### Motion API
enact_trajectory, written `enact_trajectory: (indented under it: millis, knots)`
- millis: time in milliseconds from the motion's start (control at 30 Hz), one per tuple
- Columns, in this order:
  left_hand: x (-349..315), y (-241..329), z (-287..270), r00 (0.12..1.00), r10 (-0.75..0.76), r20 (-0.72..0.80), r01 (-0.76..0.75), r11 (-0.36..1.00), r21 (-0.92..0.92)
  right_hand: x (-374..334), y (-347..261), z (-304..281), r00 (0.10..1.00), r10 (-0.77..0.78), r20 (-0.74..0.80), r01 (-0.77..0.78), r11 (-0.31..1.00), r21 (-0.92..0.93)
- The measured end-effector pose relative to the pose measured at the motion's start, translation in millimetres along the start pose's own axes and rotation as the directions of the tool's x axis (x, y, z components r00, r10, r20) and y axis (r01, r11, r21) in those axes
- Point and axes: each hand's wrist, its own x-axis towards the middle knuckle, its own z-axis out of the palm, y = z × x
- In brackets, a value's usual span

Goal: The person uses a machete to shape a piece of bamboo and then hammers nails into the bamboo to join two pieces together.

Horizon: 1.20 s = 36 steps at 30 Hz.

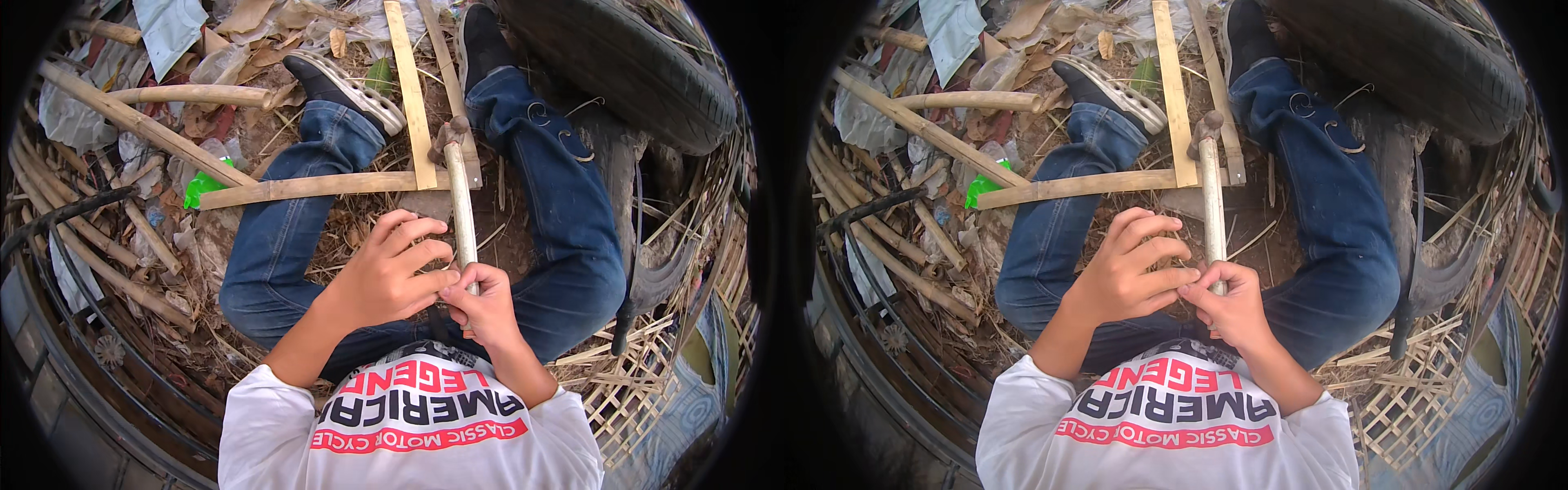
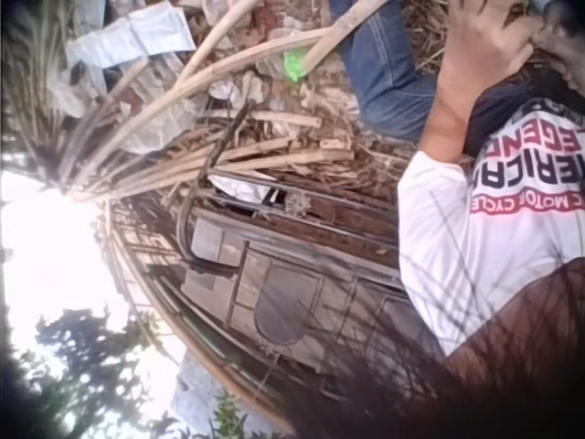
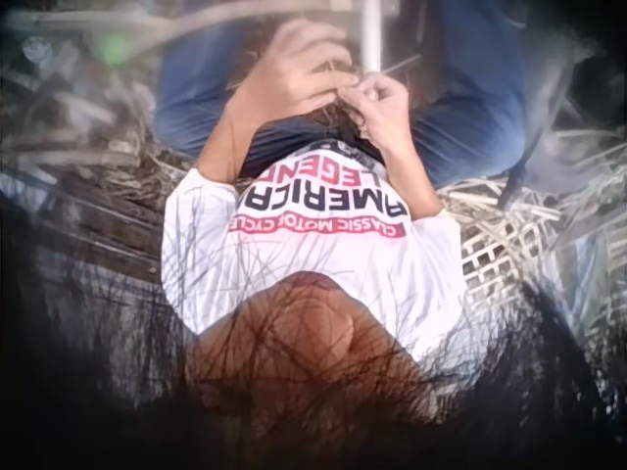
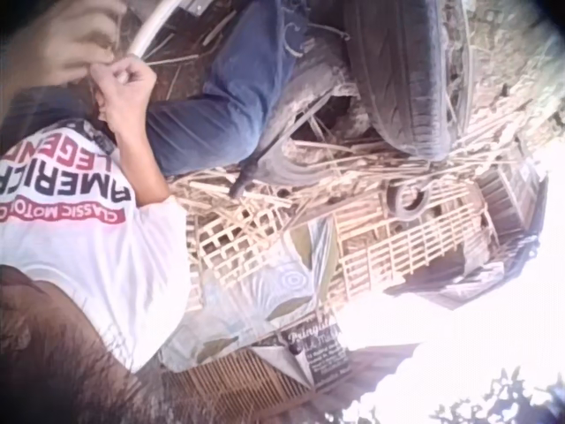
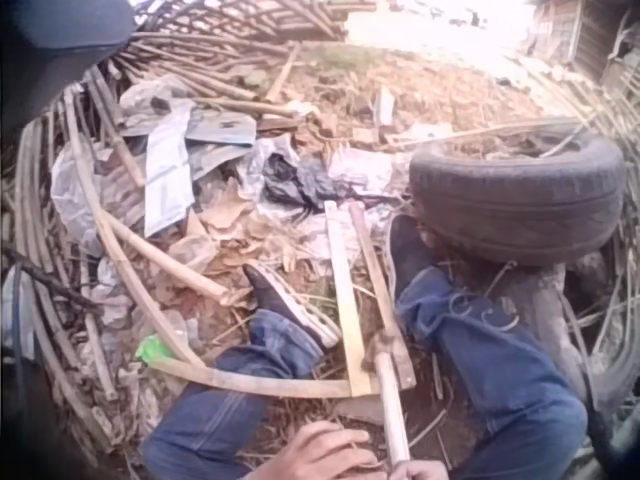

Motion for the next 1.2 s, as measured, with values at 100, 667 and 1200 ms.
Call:
enact_trajectory:
  millis: [100,667,1200]
  knots:
    - [-1,-2,-5,0.998,0.059,0.028,-0.059,0.998,0.010,3,10,-2,0.995,-0.086,0.047,0.088,0.995,-0.044]
    - [-17,1,10,0.992,-0.113,-0.053,0.103,0.981,-0.163,-7,13,-5,0.980,-0.196,0.031,0.198,0.976,-0.096]
    - [1,-82,48,0.714,-0.694,-0.090,0.605,0.677,-0.420,29,-6,2,0.878,-0.473,-0.073,0.452,0.870,-0.196]
